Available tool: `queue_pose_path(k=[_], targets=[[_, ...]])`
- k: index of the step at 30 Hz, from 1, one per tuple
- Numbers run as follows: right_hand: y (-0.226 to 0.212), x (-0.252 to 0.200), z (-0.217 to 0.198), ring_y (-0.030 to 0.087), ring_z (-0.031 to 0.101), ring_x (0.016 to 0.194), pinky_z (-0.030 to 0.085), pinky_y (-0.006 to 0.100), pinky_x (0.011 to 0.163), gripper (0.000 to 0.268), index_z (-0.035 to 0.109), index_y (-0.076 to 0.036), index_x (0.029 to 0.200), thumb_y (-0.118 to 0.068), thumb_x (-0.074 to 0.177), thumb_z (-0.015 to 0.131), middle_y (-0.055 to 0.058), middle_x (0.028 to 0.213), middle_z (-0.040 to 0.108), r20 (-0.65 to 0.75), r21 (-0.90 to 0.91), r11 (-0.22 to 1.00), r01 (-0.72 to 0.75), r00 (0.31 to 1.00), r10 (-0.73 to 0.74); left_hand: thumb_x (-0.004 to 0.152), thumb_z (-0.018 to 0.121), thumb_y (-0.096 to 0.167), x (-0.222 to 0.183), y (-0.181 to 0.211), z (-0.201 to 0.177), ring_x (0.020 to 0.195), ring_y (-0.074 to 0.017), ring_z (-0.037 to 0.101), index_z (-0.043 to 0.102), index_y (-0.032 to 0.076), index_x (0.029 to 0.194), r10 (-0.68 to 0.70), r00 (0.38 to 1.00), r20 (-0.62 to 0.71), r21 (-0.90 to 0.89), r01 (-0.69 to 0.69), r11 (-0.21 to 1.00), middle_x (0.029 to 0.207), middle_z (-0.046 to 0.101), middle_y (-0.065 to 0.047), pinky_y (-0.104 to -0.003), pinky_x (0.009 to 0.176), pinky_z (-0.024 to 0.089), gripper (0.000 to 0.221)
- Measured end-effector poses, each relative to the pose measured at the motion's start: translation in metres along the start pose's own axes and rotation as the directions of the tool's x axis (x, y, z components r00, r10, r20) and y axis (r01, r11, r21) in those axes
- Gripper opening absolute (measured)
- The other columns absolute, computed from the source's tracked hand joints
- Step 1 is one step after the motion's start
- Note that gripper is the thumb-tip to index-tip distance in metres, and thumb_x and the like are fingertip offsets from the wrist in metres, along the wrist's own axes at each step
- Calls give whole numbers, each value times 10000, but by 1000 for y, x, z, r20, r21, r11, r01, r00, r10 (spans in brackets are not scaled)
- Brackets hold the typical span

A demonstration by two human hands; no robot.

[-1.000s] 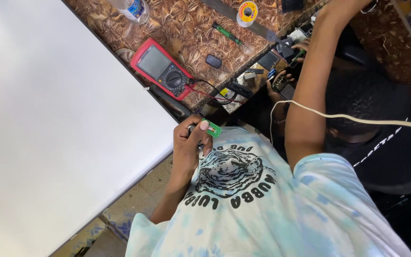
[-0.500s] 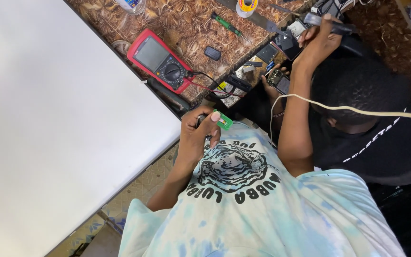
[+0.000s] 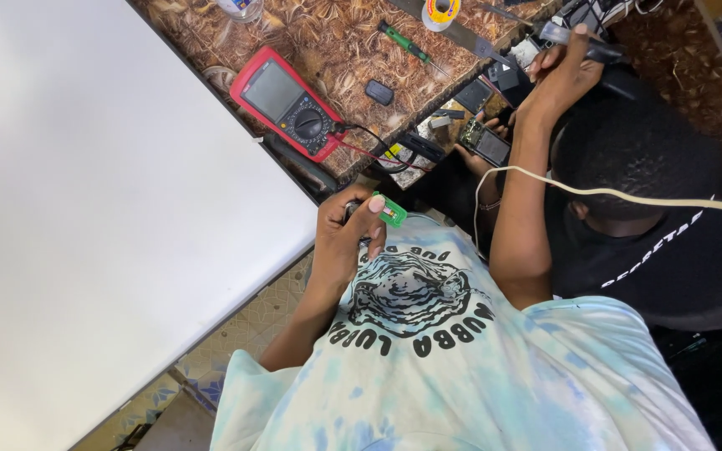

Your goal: A person is inspecting and manipulating a small electronic circuit board using a screwdriver at a repair bench.

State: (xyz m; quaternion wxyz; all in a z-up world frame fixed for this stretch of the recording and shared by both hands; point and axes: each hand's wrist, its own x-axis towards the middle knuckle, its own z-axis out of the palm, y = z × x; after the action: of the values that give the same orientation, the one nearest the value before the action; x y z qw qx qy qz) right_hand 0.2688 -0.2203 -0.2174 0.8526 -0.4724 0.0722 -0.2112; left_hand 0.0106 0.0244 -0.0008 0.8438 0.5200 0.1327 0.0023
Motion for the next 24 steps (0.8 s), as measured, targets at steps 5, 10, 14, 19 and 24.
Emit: queue_pose_path(k=[5,10,14,19,24], targets=[[3,0,-2,205,423,442,390,396,441,225,588,-49,1010,-200,976,751,64,564,440,-30,13,999,-43,999,43,1005,600,199,1,0,0,400,-92,419,526,63,775,-8,1000,7,-10,9,1000,580,459,-1,-223,429,372,278],[-8,-5,9,206,436,410,446,410,414,279,538,-59,827,-211,957,733,62,531,440,19,-4,1000,-19,1000,19,996,613,208,1,-1,0,394,-95,422,536,58,776,-20,1000,3,-8,20,1000,581,463,-7,-218,422,373,277],[-16,-8,18,200,437,396,415,394,440,331,521,-76,734,-213,916,762,58,506,460,-36,20,997,-70,997,71,998,615,204,2,-3,-1,395,-91,420,531,61,778,-38,999,0,-19,38,999,584,462,-7,-218,426,366,275],[-23,-13,28,197,382,371,624,520,550,477,506,-82,534,-322,867,749,68,437,416,22,-25,993,-113,993,114,1001,610,213,3,-1,0,381,-82,408,513,82,735,-2,1000,28,-4,2,1000,560,445,-1,-211,442,372,312],[-1,0,3,201,432,415,347,393,413,329,477,-64,890,-218,932,765,63,530,444,-81,40,995,-93,992,96,994,615,221,3,0,1,386,-81,414,510,89,716,-13,1000,17,1,13,1000,550,448,-1,-215,448,386,326]])
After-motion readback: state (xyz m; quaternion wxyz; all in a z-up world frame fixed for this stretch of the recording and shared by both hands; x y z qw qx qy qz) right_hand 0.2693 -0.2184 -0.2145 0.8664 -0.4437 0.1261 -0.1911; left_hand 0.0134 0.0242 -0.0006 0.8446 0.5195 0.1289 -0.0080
